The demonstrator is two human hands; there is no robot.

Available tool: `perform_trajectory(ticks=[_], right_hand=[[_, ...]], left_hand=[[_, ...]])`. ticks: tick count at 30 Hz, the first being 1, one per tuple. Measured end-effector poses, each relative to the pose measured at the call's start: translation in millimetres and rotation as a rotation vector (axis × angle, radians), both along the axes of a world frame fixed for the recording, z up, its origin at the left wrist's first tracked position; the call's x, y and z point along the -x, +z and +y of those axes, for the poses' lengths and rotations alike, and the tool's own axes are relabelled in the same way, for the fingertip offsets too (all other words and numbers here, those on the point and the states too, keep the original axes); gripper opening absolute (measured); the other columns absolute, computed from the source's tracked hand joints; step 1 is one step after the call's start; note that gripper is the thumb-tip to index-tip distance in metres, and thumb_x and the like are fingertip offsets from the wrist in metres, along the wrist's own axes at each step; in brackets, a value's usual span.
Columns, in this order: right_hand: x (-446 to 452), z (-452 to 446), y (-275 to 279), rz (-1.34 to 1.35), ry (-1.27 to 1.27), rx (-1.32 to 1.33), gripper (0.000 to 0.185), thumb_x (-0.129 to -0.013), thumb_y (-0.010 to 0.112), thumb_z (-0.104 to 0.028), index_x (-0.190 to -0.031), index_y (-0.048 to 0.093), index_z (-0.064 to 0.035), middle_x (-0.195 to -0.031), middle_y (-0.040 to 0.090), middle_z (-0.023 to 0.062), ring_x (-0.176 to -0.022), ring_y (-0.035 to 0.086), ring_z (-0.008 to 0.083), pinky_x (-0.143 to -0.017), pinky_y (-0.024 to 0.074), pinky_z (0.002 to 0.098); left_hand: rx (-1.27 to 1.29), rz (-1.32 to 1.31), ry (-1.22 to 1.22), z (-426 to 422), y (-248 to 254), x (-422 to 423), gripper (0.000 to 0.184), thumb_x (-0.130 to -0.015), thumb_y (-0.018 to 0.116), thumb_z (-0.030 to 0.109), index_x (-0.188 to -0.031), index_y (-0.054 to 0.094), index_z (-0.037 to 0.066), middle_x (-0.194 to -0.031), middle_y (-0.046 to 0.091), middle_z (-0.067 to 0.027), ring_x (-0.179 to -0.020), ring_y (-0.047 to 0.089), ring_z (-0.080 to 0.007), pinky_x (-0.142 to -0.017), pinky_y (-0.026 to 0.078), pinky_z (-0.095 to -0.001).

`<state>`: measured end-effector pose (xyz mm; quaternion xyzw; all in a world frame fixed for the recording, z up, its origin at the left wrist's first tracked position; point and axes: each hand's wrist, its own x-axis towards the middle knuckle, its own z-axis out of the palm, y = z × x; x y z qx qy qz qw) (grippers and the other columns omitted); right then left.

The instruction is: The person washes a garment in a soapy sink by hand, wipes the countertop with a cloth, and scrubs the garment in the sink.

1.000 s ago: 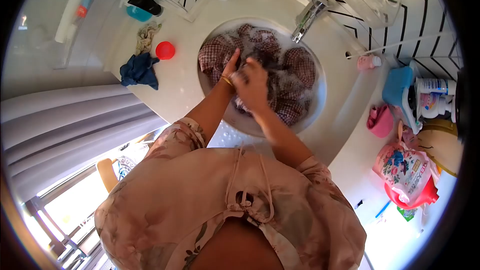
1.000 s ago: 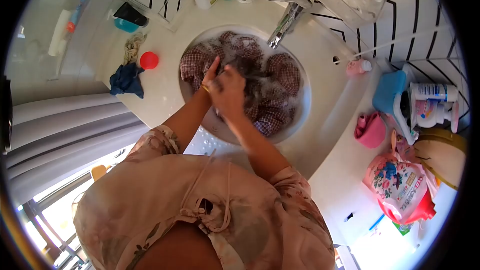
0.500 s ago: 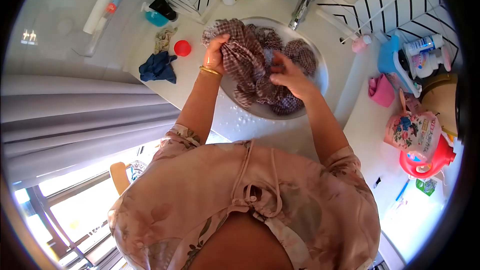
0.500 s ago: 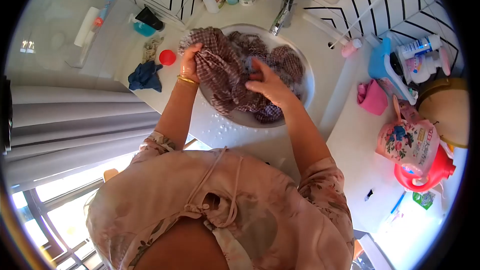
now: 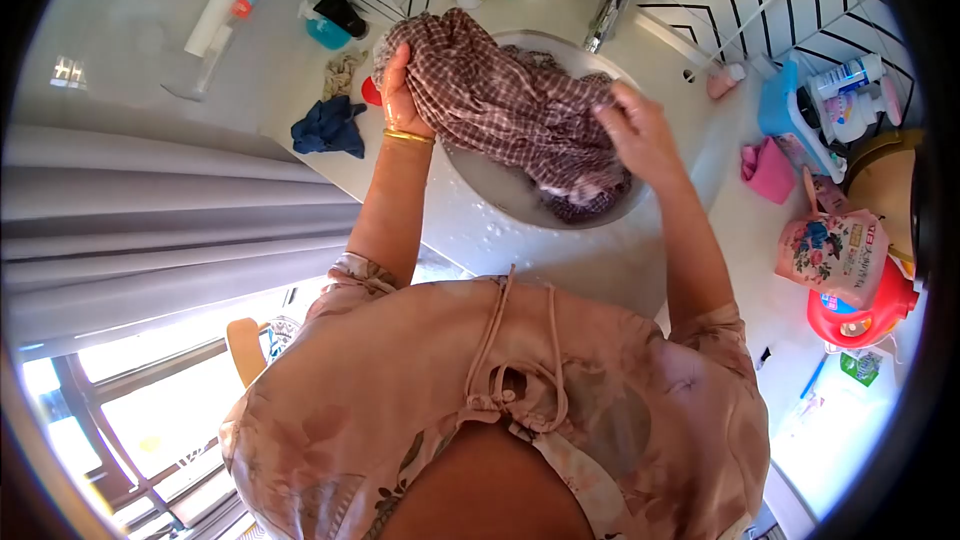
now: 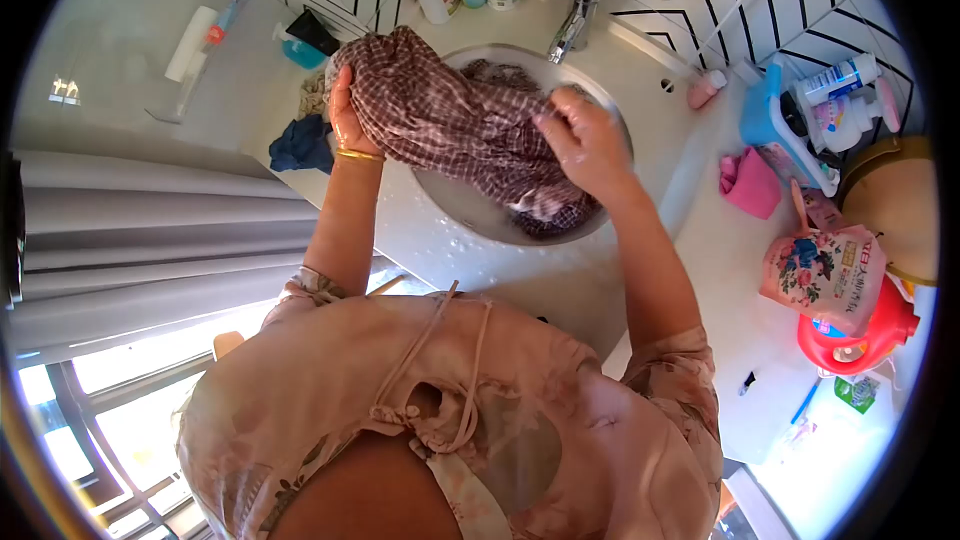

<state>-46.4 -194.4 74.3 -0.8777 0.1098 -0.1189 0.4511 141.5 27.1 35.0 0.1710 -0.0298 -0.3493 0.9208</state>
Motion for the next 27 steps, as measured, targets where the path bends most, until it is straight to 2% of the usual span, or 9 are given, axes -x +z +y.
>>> perform_trajectory(ticks=[4,8,12,14,18,20,24,25,27], right_hand=[[-1,4,66,-0.39,-0.006,0.26,0.015,-0.08,0.058,-0.011,-0.083,0.048,0.0003,-0.067,0.05,0.0148,-0.058,0.048,0.0219,-0.056,0.0395,0.0324],[-11,-35,11,0.173,0.042,-0.069,0.012,-0.085,0.052,-0.012,-0.09,0.051,-0.0001,-0.077,0.055,0.001,-0.073,0.049,0.0098,-0.065,0.0397,0.025],[-19,-46,-54,0.126,-0.035,-1.133,0.026,-0.086,0.05,-0.012,-0.108,0.053,-0.0001,-0.1,0.059,0.0084,-0.09,0.056,0.0184,-0.082,0.0437,0.0285],[-38,-66,-156,0.311,-0.406,-1.238,0.045,-0.087,0.051,-0.019,-0.126,0.039,0.0011,-0.12,0.049,0.0171,-0.105,0.05,0.0264,-0.089,0.0405,0.0359],[-83,-25,-172,0.44,-0.628,-1.103,0.053,-0.087,0.051,-0.029,-0.127,0.036,0.0025,-0.124,0.044,0.0235,-0.109,0.048,0.0336,-0.089,0.0407,0.0386],[-94,-2,-194,0.397,-0.535,-0.35,0.047,-0.084,0.055,-0.03,-0.116,0.046,0.0037,-0.113,0.052,0.0223,-0.101,0.053,0.0336,-0.082,0.0452,0.0388],[-113,22,-234,0.577,-0.358,0.304,0.043,-0.08,0.059,-0.032,-0.103,0.053,0.0037,-0.099,0.057,0.0212,-0.092,0.056,0.0353,-0.076,0.0465,0.0424],[-119,20,-252,0.609,-0.28,0.305,0.044,-0.08,0.059,-0.031,-0.104,0.052,0.0045,-0.101,0.056,0.0223,-0.093,0.055,0.0368,-0.077,0.0458,0.0434],[-131,14,-283,0.71,-0.121,0.304,0.042,-0.08,0.059,-0.029,-0.104,0.052,0.0048,-0.102,0.055,0.0226,-0.092,0.054,0.0375,-0.077,0.045,0.044]], left_hand=[[0.12,0.035,-0.072,-16,-11,16,0.044,-0.083,0.053,0.031,-0.116,0.052,0.003,-0.118,0.054,-0.0143,-0.109,0.05,-0.0309,-0.096,0.037,-0.0445],[-0.009,0.099,-0.017,-21,-30,11,0.043,-0.08,0.054,0.026,-0.116,0.052,0.002,-0.116,0.055,-0.0136,-0.107,0.051,-0.0303,-0.095,0.039,-0.0428],[-0.229,0.112,0.068,-24,-63,14,0.04,-0.077,0.057,0.023,-0.112,0.054,0.002,-0.111,0.058,-0.0133,-0.102,0.054,-0.0284,-0.092,0.041,-0.0406],[-0.591,0.169,0.066,-34,-69,23,0.039,-0.077,0.058,0.023,-0.109,0.056,0.002,-0.108,0.059,-0.0127,-0.099,0.055,-0.0276,-0.089,0.043,-0.0398],[-0.645,0.426,-0.184,-59,-135,26,0.035,-0.077,0.059,0.025,-0.105,0.058,0.003,-0.104,0.06,-0.011,-0.093,0.057,-0.0256,-0.084,0.046,-0.039],[-0.638,0.502,-0.206,-71,-163,33,0.033,-0.078,0.059,0.024,-0.103,0.059,0.003,-0.102,0.061,-0.0106,-0.091,0.057,-0.0254,-0.082,0.047,-0.038],[-0.76,0.431,-0.296,-80,-239,32,0.044,-0.088,0.036,0.034,-0.127,0.037,0.013,-0.13,0.037,-0.0044,-0.118,0.036,-0.0241,-0.098,0.028,-0.048],[-0.657,0.515,-0.279,-79,-276,30,0.047,-0.09,0.03,0.036,-0.131,0.03,0.016,-0.135,0.03,-0.0017,-0.122,0.029,-0.0231,-0.1,0.022,-0.0501],[0.481,1.416,-0.111,-59,-417,25,0.051,-0.092,0.019,0.041,-0.139,0.017,0.021,-0.144,0.016,0.0038,-0.132,0.015,-0.0212,-0.105,0.011,-0.0542]])
